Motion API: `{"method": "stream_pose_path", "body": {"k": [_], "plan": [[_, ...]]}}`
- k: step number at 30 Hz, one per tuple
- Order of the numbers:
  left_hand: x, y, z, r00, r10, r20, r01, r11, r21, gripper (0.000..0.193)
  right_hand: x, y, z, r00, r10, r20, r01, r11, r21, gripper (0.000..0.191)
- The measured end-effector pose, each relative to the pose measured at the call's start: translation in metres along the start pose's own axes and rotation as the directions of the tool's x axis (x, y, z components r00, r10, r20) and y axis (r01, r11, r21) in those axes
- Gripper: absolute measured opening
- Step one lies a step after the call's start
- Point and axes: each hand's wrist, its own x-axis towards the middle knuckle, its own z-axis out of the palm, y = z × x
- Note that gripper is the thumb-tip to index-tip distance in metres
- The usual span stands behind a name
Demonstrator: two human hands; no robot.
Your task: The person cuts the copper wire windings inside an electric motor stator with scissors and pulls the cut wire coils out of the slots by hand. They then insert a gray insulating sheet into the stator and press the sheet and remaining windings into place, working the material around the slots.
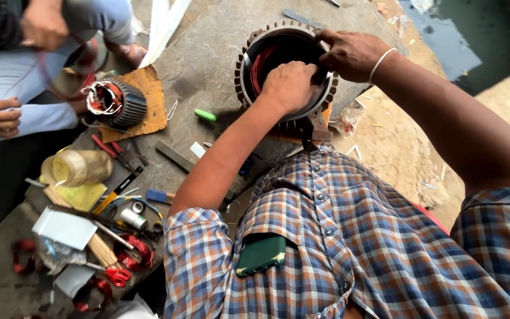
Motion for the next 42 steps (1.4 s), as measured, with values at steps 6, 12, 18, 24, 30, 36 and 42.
{"method": "stream_pose_path", "body": {"k": [6, 12, 18, 24, 30, 36, 42], "plan": [[0.002, 0.020, 0.024, 0.994, -0.046, -0.102, 0.060, 0.989, 0.137, 0.025, 0.007, 0.013, 0.015, 0.966, -0.219, -0.136, 0.216, 0.976, -0.039, 0.016], [0.000, 0.031, 0.051, 0.965, 0.017, -0.262, 0.081, 0.931, 0.356, 0.011, 0.011, 0.031, 0.026, 0.949, -0.303, -0.080, 0.304, 0.953, -0.005, 0.015], [-0.021, 0.043, 0.042, 0.939, 0.015, -0.345, 0.135, 0.903, 0.409, 0.026, 0.009, 0.036, 0.024, 0.909, -0.386, -0.156, 0.399, 0.916, 0.054, 0.019], [-0.045, 0.012, 0.021, 0.957, -0.062, -0.285, 0.205, 0.838, 0.507, 0.016, 0.007, 0.024, 0.015, 0.957, -0.287, 0.030, 0.286, 0.958, 0.034, 0.022], [-0.049, 0.012, 0.041, 0.964, -0.056, -0.259, 0.146, 0.927, 0.344, 0.017, 0.007, 0.022, 0.013, 0.940, -0.341, 0.025, 0.341, 0.940, -0.030, 0.025], [-0.056, 0.012, 0.039, 0.971, -0.114, -0.211, 0.160, 0.963, 0.218, 0.028, 0.009, 0.024, 0.014, 0.938, -0.345, 0.039, 0.345, 0.939, -0.005, 0.028], [-0.059, 0.012, 0.035, 0.968, -0.167, -0.186, 0.227, 0.898, 0.376, 0.024, 0.006, 0.017, 0.008, 0.952, -0.272, 0.137, 0.279, 0.960, -0.033, 0.032]]}}
